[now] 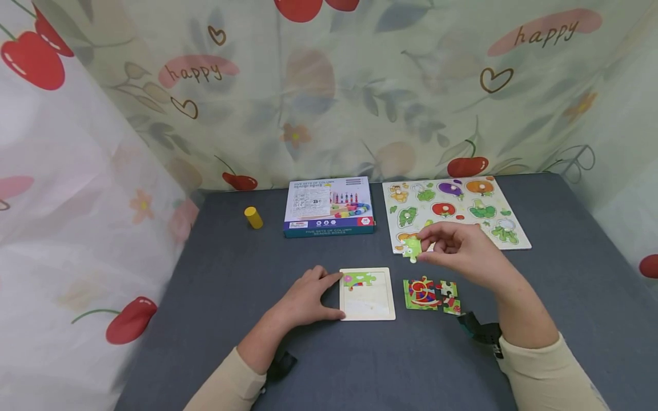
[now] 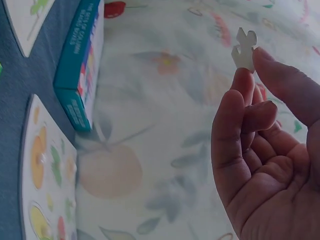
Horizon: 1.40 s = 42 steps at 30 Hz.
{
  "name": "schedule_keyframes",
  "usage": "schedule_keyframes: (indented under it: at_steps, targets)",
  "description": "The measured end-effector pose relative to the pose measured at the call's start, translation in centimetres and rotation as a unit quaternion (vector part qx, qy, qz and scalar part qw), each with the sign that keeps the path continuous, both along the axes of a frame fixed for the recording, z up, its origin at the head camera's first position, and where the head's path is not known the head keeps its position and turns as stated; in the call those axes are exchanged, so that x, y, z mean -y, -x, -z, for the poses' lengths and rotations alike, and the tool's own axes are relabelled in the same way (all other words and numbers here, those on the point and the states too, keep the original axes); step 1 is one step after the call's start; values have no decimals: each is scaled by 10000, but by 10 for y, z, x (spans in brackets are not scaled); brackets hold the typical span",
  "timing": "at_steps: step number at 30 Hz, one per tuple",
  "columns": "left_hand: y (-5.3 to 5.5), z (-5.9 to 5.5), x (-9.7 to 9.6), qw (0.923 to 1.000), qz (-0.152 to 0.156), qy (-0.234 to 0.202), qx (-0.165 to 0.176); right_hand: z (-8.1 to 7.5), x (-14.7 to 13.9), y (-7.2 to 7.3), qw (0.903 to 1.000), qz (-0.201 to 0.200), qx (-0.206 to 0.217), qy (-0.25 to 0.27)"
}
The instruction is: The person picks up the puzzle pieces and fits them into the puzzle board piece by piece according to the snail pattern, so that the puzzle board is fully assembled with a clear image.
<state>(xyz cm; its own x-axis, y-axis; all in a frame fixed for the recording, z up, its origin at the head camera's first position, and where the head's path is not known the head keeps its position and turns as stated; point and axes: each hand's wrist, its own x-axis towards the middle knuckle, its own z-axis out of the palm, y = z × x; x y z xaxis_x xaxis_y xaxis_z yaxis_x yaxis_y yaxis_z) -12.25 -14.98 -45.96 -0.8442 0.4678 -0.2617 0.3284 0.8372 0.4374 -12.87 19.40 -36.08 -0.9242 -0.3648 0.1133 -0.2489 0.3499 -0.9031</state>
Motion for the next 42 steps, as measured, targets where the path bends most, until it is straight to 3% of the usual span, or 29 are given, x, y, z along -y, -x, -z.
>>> schedule_keyframes:
  at_steps: [11,20,30,42]
  targets:
    - [0,0,0,10000,-19,3,8,24,26,10,9977,76,648,-169]
    - [0,-1,0,10000,-21,-8,29,47,40,17,9962,35,825,-289]
    - [1,-1,-1,10000,-13,19,59,69,53,22,9891,182,1343,-582]
    - [0,-1,-1,10000,-16,21,63,87,64,23,9804,372,1408,-1328]
